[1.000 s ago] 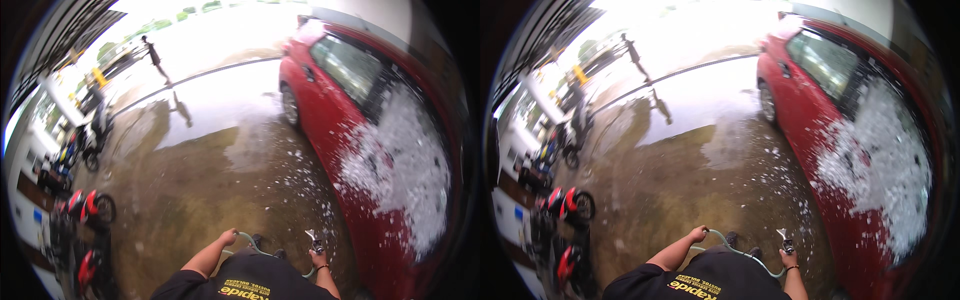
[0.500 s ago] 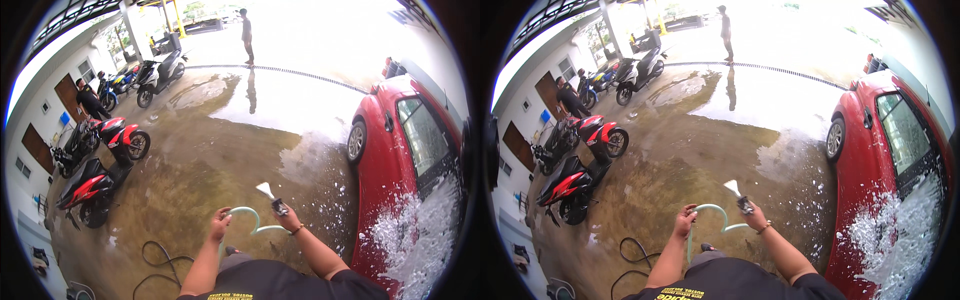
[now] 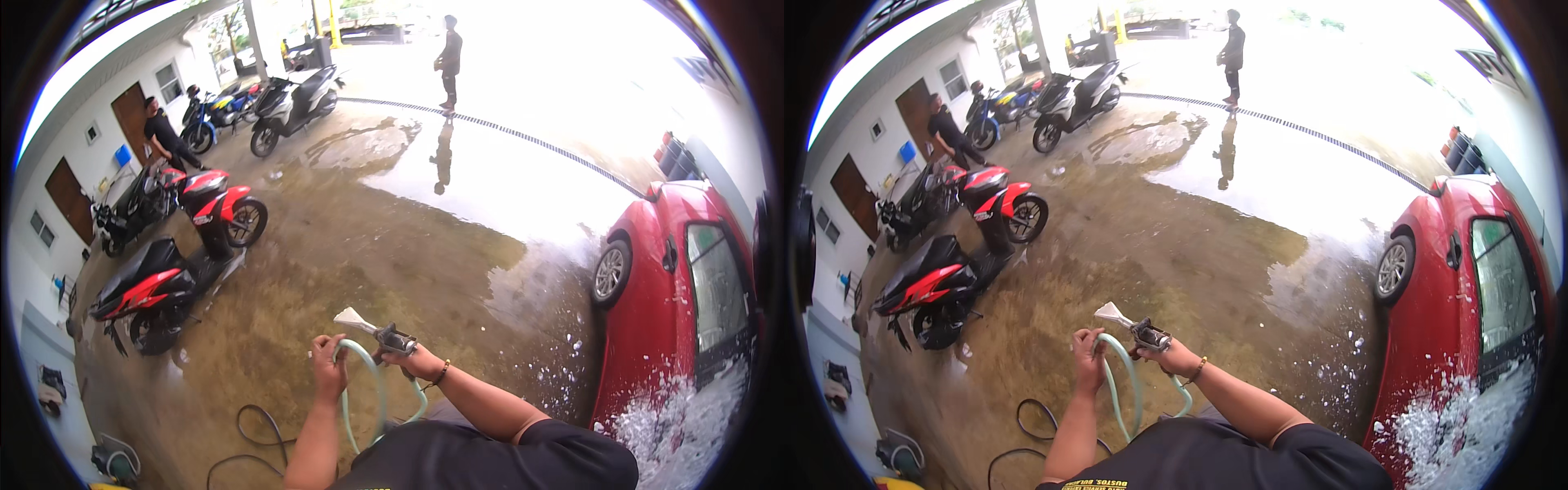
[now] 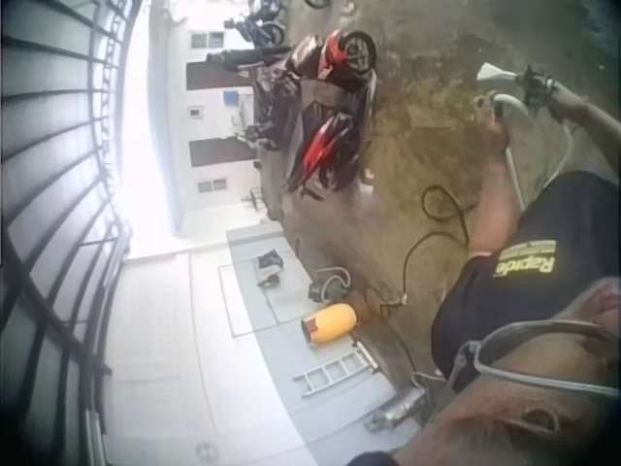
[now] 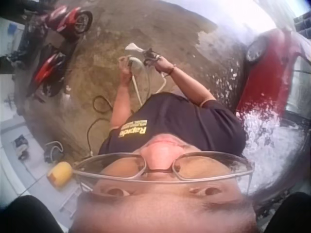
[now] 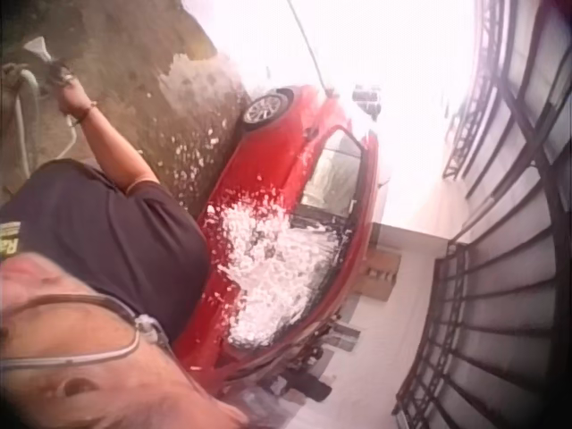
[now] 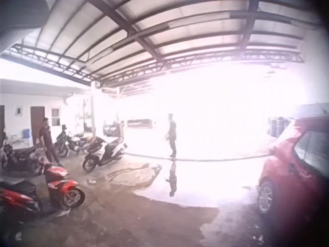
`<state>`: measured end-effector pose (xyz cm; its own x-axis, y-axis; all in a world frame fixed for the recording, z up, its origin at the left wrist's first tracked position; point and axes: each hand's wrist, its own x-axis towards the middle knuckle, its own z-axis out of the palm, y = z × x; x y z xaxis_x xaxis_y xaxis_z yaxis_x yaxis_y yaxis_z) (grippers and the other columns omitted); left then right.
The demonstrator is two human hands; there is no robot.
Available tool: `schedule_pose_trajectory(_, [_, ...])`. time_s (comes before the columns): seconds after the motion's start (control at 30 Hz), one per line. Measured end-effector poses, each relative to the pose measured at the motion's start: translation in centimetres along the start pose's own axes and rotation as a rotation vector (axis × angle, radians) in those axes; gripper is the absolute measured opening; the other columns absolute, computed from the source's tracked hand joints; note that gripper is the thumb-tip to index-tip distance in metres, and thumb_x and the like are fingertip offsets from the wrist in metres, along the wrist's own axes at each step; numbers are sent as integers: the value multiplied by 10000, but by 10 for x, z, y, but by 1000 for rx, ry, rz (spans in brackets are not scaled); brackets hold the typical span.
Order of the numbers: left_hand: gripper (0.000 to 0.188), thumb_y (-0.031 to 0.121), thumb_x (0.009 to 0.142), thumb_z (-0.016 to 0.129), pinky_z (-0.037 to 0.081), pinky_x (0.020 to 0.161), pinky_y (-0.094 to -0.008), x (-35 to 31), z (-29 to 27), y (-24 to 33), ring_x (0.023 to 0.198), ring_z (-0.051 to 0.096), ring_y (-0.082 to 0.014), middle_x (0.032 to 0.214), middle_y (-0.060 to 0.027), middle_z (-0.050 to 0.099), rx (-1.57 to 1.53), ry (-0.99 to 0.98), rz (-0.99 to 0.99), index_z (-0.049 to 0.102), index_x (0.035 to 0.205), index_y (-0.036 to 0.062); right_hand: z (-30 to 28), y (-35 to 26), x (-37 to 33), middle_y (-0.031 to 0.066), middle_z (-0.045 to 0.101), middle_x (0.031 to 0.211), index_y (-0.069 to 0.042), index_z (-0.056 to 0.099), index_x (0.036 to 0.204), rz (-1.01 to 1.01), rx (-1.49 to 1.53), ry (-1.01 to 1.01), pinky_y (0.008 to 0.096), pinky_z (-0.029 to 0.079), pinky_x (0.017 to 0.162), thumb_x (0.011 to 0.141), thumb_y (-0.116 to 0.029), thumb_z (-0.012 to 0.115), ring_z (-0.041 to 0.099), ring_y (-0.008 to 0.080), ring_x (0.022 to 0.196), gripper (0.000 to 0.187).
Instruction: The person applies foam to a car and a motorcycle using a sprayer. They spray foam onto the side windows and panels of a red car before moving to a red motorcycle and covering its body and wheels with foam.
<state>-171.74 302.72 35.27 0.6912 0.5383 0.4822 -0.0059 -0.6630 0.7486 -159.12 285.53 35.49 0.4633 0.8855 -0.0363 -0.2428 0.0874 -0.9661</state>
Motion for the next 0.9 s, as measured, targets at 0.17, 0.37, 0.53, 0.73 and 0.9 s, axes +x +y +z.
schedule_pose_trajectory(0.17, [247,231,910,542,437,568,-329,3,14,-86,630,528,-212,822,-71,560,-588,131,-696,589,1127,125,-9,1,56,48,649,970,-37,551,1042,23,-115,-20,304,460,806,866,-69,580,585,132,905,181])
schedule_pose_trajectory(0.37, [418,448,938,423,538,597,-348,36,-16,-88,714,637,-234,939,-108,632,-1494,499,-994,566,1146,115,-67,26,155,72,607,903,-14,537,1048,67,24,-49,342,467,821,847,-35,543,595,189,899,202])
schedule_pose_trajectory(0.53, [415,139,870,527,520,591,-289,6,-73,-104,745,638,-210,1074,-111,598,-963,634,-788,468,1278,91,-74,-1,253,30,594,858,-31,549,972,68,21,-230,305,465,750,829,-23,574,581,141,821,146])
schedule_pose_trajectory(0.73, [66,114,891,475,372,489,-212,-21,-140,-94,586,469,-94,749,-1,505,-410,1785,-575,497,951,98,-39,-2,356,-16,553,831,-44,549,966,-5,-304,-538,268,436,705,815,-33,611,511,94,760,164])
schedule_pose_trajectory(0.9, [151,230,863,487,398,461,-247,-159,-161,-128,538,484,-134,675,-41,511,-608,2257,-690,430,868,90,37,5,398,-12,550,866,-45,528,1000,-51,-280,-733,267,436,704,799,-21,631,507,91,781,227])
